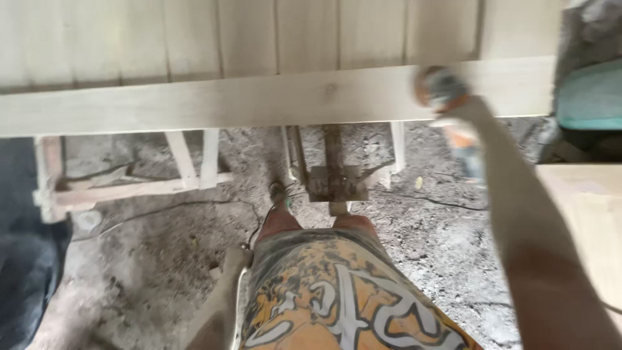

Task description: The person uses a power sander to smooth the surface and edges of a wooden panel, moving the tool across different sections while stabilizing the wood by hand.

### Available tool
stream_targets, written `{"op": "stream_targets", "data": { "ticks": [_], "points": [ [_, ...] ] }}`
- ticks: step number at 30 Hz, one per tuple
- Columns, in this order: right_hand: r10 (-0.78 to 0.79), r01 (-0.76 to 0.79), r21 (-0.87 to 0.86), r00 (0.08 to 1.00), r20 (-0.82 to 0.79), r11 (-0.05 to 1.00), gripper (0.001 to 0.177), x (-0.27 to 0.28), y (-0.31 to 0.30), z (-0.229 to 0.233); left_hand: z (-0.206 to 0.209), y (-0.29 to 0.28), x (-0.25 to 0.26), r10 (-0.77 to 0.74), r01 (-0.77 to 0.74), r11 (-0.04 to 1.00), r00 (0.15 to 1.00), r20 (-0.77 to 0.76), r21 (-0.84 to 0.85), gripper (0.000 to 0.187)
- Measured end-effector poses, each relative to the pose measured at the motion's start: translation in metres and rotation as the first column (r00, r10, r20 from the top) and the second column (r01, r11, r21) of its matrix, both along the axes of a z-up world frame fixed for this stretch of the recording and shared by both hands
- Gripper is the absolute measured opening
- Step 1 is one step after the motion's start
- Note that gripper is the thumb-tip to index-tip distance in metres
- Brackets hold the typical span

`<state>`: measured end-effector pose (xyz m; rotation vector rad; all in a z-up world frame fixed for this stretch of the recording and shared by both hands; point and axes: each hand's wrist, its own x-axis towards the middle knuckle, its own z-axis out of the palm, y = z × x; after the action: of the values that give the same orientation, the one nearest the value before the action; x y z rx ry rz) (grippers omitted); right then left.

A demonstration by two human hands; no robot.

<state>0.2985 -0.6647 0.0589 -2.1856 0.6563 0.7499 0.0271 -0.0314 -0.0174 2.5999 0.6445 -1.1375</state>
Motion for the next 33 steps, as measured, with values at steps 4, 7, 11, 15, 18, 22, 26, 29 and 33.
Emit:
{"op": "stream_targets", "data": {
  "ticks": [4, 7, 11, 15, 18, 22, 26, 29, 33],
  "points": [
    [-0.049, 0.049, 0.000, 0.990, -0.130, 0.999, 0.065, 0.003, 0.091, 0.015, -0.006, 0.000, 0.008, 0.185, -0.177, 0.981, 0.977, 0.104, -0.081, 0.039],
    [0.099, -0.105, -0.024, 0.978, -0.182, 0.994, 0.060, -0.005, 0.089, 0.030, -0.003, 0.005, 0.009, 0.142, -0.129, 0.987, 0.980, 0.142, -0.097, 0.039],
    [-0.176, 0.174, -0.030, 0.978, -0.108, 0.984, 0.057, -0.033, 0.014, 0.044, -0.001, 0.018, -0.012, 0.200, -0.161, 0.968, 0.959, 0.199, -0.194, 0.037],
    [-0.460, 0.461, 0.024, 0.887, -0.034, 0.887, 0.065, -0.044, -0.061, 0.055, 0.000, 0.033, -0.033, 0.131, -0.132, 0.991, 0.990, -0.043, -0.029, 0.042],
    [-0.640, 0.642, 0.048, 0.766, -0.059, 0.765, 0.058, -0.032, -0.075, 0.053, 0.006, 0.049, -0.058, 0.085, -0.091, 0.995, 0.990, -0.111, -0.044, 0.038],
    [-0.572, 0.570, -0.038, 0.818, -0.067, 0.821, 0.057, 0.001, -0.029, 0.028, 0.010, 0.061, -0.058, 0.283, -0.338, 0.926, 0.916, -0.283, -0.169, 0.036],
    [-0.266, 0.266, -0.035, 0.964, 0.007, 0.963, 0.048, 0.024, 0.038, -0.010, 0.016, 0.074, -0.034, 0.370, -0.496, 0.708, 0.867, -0.333, -0.503, 0.036],
    [-0.225, 0.215, 0.128, 0.972, 0.070, 0.968, 0.048, 0.035, 0.117, -0.024, 0.006, 0.102, -0.013, 0.190, -0.241, 0.925, 0.963, -0.191, -0.293, 0.044],
    [-0.140, 0.140, 0.103, 0.990, -0.010, 0.985, 0.044, 0.044, 0.234, -0.024, -0.017, 0.154, -0.015, -0.581, 0.558, 0.802, 0.812, -0.058, -0.212, 0.057]
  ]
}}
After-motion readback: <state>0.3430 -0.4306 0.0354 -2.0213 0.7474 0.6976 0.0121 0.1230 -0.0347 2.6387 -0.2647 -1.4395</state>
